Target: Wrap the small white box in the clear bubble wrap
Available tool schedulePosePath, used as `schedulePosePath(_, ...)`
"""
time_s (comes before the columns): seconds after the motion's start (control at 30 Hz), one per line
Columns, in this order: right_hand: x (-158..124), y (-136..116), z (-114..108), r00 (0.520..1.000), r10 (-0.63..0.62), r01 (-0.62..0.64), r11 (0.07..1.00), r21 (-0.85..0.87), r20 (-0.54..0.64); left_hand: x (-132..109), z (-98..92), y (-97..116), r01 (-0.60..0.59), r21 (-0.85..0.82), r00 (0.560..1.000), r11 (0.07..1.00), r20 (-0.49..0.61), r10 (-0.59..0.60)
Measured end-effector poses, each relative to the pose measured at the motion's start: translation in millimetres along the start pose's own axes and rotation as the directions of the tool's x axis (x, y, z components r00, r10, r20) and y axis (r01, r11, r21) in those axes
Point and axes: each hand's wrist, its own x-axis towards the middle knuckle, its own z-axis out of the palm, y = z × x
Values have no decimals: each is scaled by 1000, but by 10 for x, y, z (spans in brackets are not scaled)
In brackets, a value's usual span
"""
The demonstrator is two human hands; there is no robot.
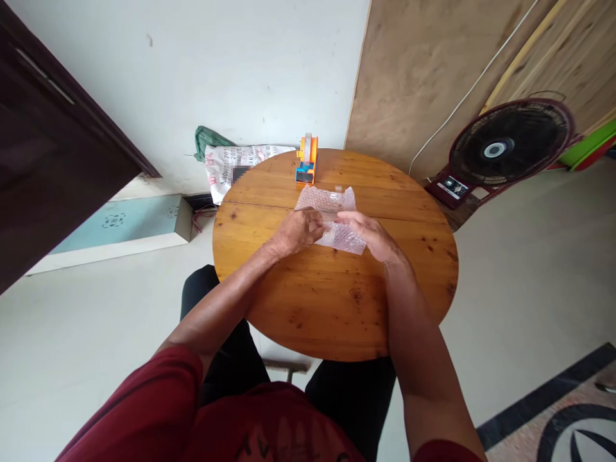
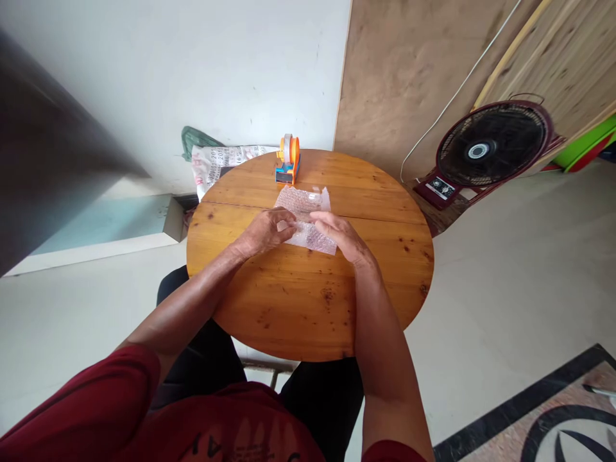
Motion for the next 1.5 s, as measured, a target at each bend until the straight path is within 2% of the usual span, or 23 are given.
schedulePosePath(0.13, 18, -6, 47, 996, 64, -74, 986, -153, -68, 4, 106, -122, 41, -110, 998, 993, -49, -47)
schedulePosePath(0.33, 105, 137, 124, 977, 56, -95, 978, -183, -207, 18, 145, -233, 73, -203, 994, 976, -67, -88)
schedulePosePath(0.57, 91, 117, 153, 978, 82, -118, 976, -186, -191, -33, 115, -174, 117, -420, 990, 900, -19, -137)
schedulePosePath(0.8, 83, 82, 181, 966, 112, -163, 963, -215, -231, -50, 87, -96, 174, -522, 983, 835, 34, -183)
schedulePosePath(1.0, 101, 100, 190, 963, 124, -176, 963, -206, -241, -27, 90, -114, 244, -537, 968, 807, 81, -239)
schedulePosePath(1.3, 101, 139, 169, 961, 48, -153, 914, -376, -273, -2, 110, -131, 297, -563, 953, 771, 119, -279)
schedulePosePath(1.5, 104, 162, 178, 943, -25, -150, 856, -494, -331, 21, 111, -102, 325, -608, 943, 725, 149, -298)
